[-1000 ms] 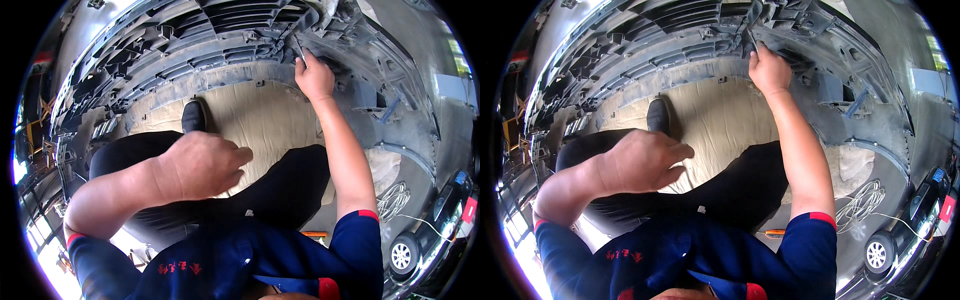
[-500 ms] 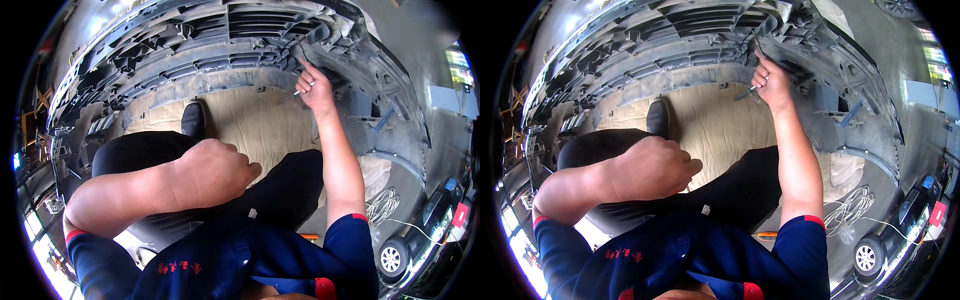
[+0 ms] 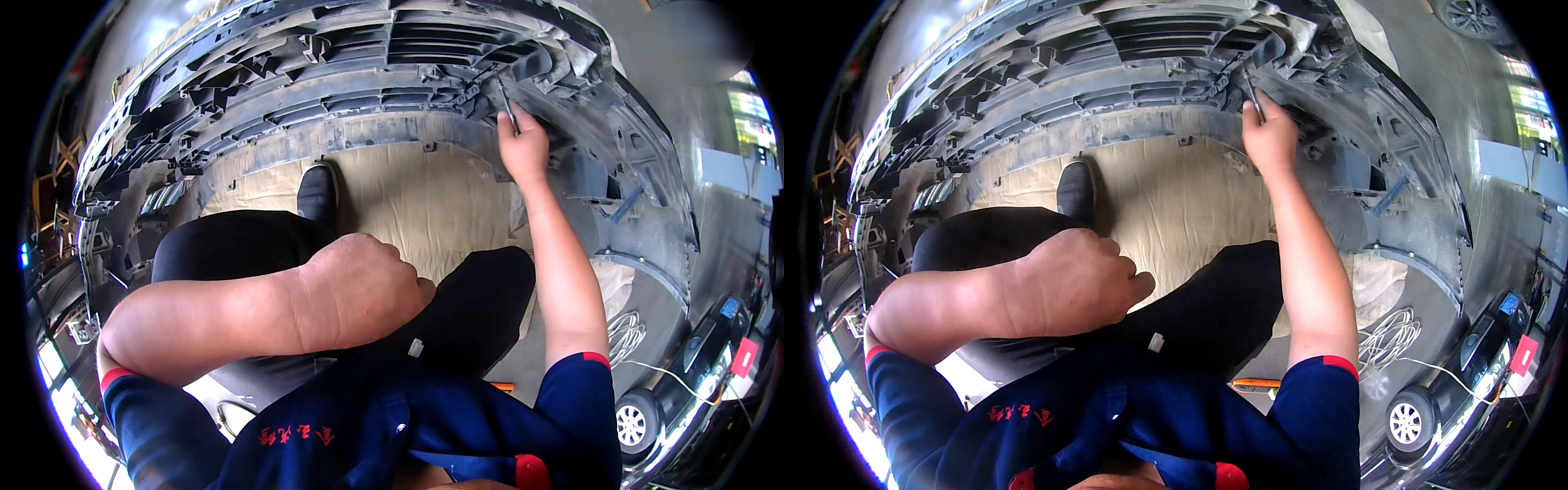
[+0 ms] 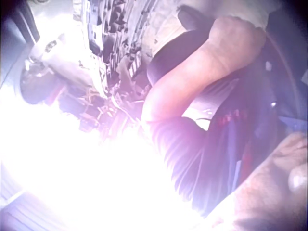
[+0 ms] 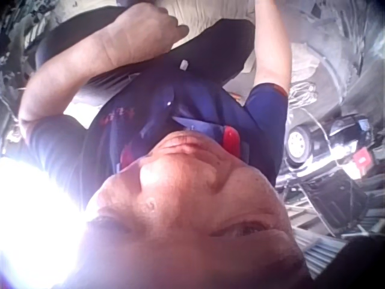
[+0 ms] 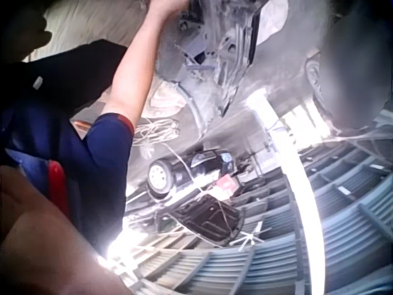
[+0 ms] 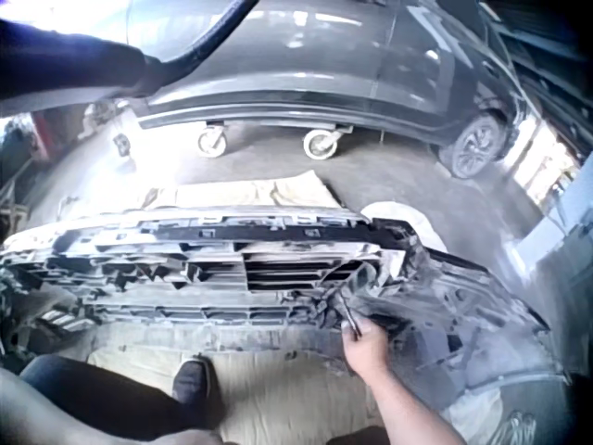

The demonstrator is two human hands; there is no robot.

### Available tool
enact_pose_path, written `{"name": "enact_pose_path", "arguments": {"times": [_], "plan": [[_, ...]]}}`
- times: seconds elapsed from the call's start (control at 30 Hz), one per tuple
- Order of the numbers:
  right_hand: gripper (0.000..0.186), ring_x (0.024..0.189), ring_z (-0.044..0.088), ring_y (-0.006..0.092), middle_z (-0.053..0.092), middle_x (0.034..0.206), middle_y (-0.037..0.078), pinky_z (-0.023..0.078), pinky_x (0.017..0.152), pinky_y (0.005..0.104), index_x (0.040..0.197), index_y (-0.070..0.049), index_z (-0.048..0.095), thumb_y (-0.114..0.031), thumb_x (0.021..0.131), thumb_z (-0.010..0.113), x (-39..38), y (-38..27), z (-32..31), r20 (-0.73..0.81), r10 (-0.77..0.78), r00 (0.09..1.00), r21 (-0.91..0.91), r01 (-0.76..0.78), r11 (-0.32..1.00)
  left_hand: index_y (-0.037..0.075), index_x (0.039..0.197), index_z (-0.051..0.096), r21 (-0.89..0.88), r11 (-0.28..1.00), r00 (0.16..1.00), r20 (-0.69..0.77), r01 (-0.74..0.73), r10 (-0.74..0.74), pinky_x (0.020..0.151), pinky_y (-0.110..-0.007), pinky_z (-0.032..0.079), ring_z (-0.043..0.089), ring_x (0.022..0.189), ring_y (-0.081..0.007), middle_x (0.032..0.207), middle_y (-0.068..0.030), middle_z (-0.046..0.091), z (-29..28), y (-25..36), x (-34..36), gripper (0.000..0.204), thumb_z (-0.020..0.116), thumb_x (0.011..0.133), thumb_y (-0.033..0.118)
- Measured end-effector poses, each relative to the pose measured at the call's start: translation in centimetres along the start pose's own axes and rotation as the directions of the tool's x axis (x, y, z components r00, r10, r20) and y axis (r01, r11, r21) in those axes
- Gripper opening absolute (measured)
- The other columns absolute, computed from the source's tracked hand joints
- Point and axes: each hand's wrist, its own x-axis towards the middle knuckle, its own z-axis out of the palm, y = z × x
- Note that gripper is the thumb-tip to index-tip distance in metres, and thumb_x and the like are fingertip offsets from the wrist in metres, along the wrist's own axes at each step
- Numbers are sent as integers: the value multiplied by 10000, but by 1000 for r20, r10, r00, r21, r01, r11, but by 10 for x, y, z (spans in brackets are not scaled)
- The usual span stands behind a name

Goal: The person disassembles a car bumper by loosening and removing screws and fasteners along the grille assembly using a ratchet, socket bit, and screwdriver.

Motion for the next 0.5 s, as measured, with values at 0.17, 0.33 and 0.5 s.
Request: {"name": "enact_pose_path", "arguments": {"times": [0.17,0.33,0.5], "plan": [[290,585,452,56,519,661,-46,401,573,279,1255,-65,688,-212,1012,628,2,4,1,77,256,964,289,-267,919,68,848,627,-4,1000,998,-57,-2,2,601,-360,553,695,693,-237,675,-50,638,4,-2,-6,79,631,823,143],[340,511,388,95,425,623,-77,356,521,299,1310,-90,652,-270,1035,565,3,8,-2,105,190,976,223,-209,952,75,853,637,-2,1000,999,-44,15,-16,606,-362,554,698,704,-238,679,-51,646,5,-1,-9,87,638,821,156],[342,497,376,132,392,611,-74,338,522,306,1300,-103,652,-288,1021,584,6,-6,-1,283,353,892,565,-452,690,84,852,703,-12,1000,999,-29,29,-29,605,-373,573,741,724,-267,718,-76,713,3,-1,-14,94,623,836,132]]}}
